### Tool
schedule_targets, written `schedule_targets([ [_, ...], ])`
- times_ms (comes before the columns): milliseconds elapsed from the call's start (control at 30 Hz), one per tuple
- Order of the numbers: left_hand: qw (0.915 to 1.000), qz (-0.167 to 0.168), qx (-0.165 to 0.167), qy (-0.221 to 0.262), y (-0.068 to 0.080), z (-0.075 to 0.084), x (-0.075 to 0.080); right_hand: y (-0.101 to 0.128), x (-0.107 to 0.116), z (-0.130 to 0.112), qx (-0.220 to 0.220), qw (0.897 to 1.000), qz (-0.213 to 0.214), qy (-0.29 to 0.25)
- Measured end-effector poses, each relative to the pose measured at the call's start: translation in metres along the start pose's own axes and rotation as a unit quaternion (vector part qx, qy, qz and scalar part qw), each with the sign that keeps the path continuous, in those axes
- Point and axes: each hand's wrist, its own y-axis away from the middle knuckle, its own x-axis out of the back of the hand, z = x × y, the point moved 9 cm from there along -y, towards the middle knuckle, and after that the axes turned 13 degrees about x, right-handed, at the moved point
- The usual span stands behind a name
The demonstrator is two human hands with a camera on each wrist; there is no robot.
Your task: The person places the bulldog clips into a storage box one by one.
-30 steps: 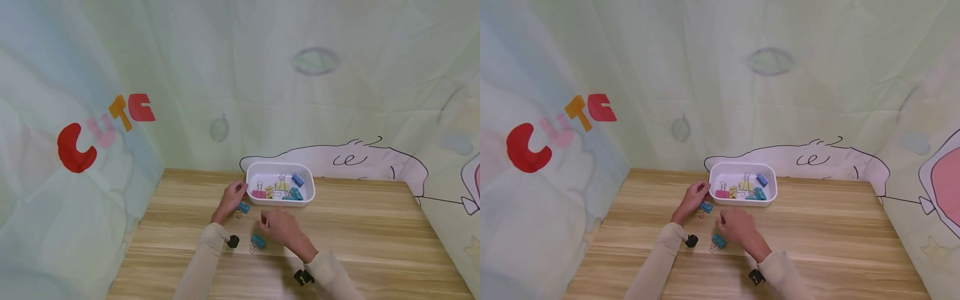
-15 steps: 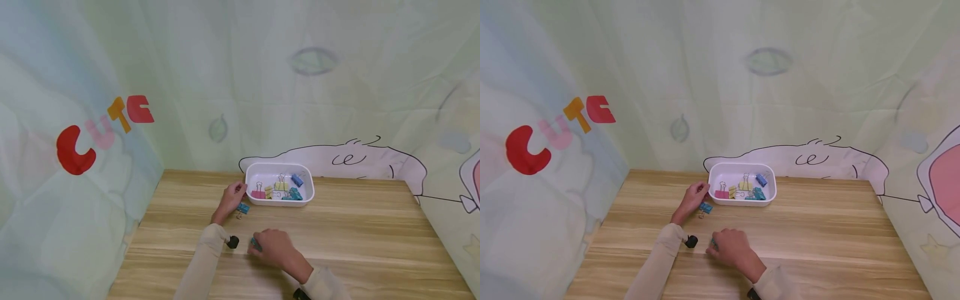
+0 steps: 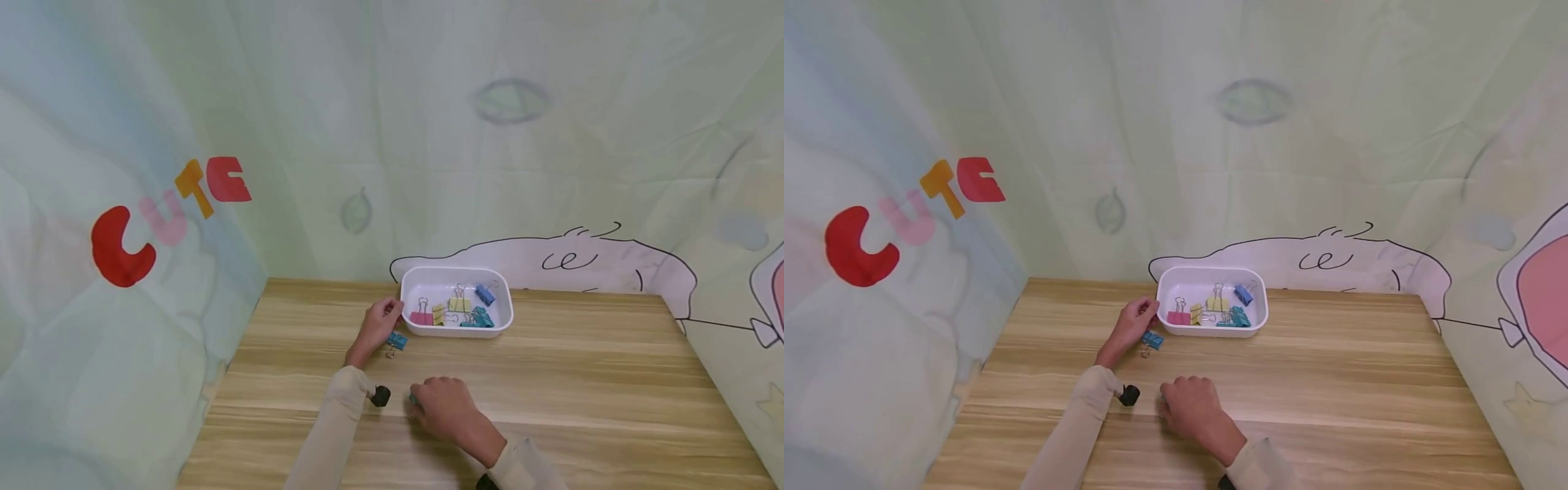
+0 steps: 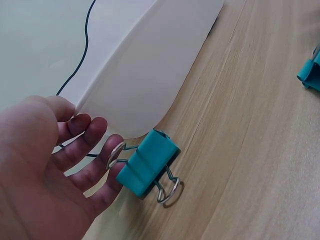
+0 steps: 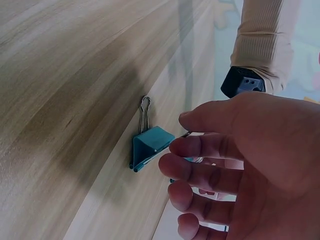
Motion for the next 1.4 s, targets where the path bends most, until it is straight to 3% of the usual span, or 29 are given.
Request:
schedule_targets([
  [267,1.0000,0.000,0.003,-0.003,0.000,0.000,0.000,0.000,0.007,0.002,0.006,1.000,-0.002,0.014],
  [500,1.0000,0.003,0.002,-0.006,-0.001,-0.001,0.001,-0.002,0.014,0.017,-0.016,1.000,-0.019,-0.019],
  [733,1.0000,0.006,-0.004,-0.001,0.000,0.000,0.001,-0.007,0.036,0.034,-0.013,0.999,0.029,-0.011],
  [1033,1.0000,0.000,-0.007,-0.001,0.000,0.000,0.001,-0.027,0.067,0.057,-0.020,0.998,0.055,0.002],
  [1200,0.9999,-0.003,-0.012,0.001,0.000,0.000,0.000,-0.038,0.089,0.077,-0.042,0.998,0.056,0.010],
  [1400,1.0000,-0.003,-0.008,-0.004,-0.001,0.000,0.000,-0.050,0.108,0.102,-0.067,0.996,0.054,-0.018],
])
